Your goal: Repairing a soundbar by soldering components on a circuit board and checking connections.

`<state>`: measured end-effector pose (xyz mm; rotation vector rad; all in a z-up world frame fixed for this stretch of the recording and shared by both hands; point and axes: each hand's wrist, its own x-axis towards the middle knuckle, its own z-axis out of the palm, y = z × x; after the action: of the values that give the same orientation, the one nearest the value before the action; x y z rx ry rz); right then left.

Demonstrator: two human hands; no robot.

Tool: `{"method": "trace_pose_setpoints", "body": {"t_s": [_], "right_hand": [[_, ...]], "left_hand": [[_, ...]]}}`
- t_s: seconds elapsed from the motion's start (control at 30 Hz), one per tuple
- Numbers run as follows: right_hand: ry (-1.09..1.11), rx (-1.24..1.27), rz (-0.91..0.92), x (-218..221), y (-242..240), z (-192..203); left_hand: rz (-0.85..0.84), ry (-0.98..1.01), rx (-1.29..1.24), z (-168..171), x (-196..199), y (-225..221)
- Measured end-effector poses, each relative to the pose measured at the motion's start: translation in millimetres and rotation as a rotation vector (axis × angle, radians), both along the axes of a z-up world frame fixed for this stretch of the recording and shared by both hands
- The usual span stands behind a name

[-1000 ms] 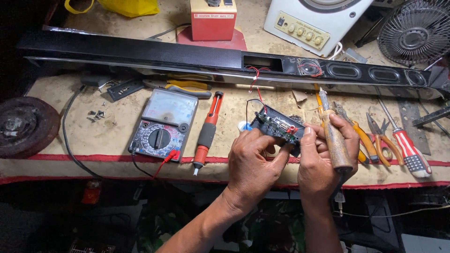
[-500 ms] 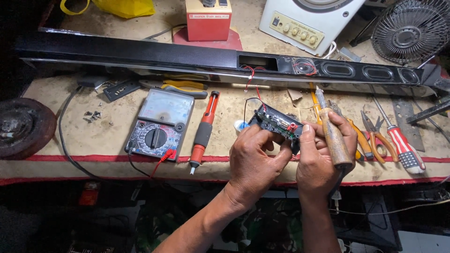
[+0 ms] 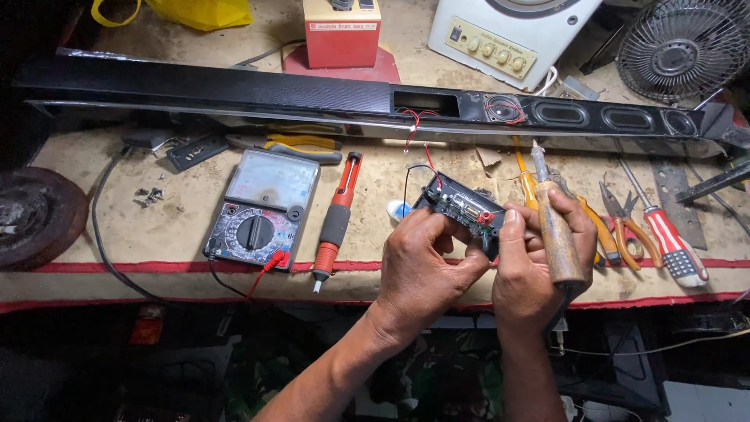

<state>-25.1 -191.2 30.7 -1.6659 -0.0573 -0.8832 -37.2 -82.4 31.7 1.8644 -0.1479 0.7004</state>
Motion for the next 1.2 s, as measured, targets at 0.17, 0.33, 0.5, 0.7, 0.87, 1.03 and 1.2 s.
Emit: {"method": "trace_pose_setpoints", "body": {"t_s": [0.17,0.33,0.5,0.7,0.87,1.03,1.2], "right_hand": [[0.008,-0.039,-0.041,-5,6,1],[-0.031,-0.094,-0.041,-7,8,-4],[0.018,-0.007,-0.041,-4,3,-4],[-0.008,0.009,0.002,-1,-6,-2],[0.017,0.019,-0.010,-2,-7,-5],[-0.005,0.014,-0.006,-7,-1,0],[-0.134,-0.091,-0.085,-8,3,-7]], "left_hand": [[-0.020,0.107,-0.035,-3,-1,6],[-0.085,0.224,-0.075,-1,-3,15],[-0.214,0.197,-0.113,0,-8,23],[-0.259,0.150,-0.305,4,-29,32],[-0.235,0.097,-0.267,3,-30,32],[-0.233,0.075,-0.218,2,-27,27],[-0.276,0.206,-0.300,-9,-20,19]]}}
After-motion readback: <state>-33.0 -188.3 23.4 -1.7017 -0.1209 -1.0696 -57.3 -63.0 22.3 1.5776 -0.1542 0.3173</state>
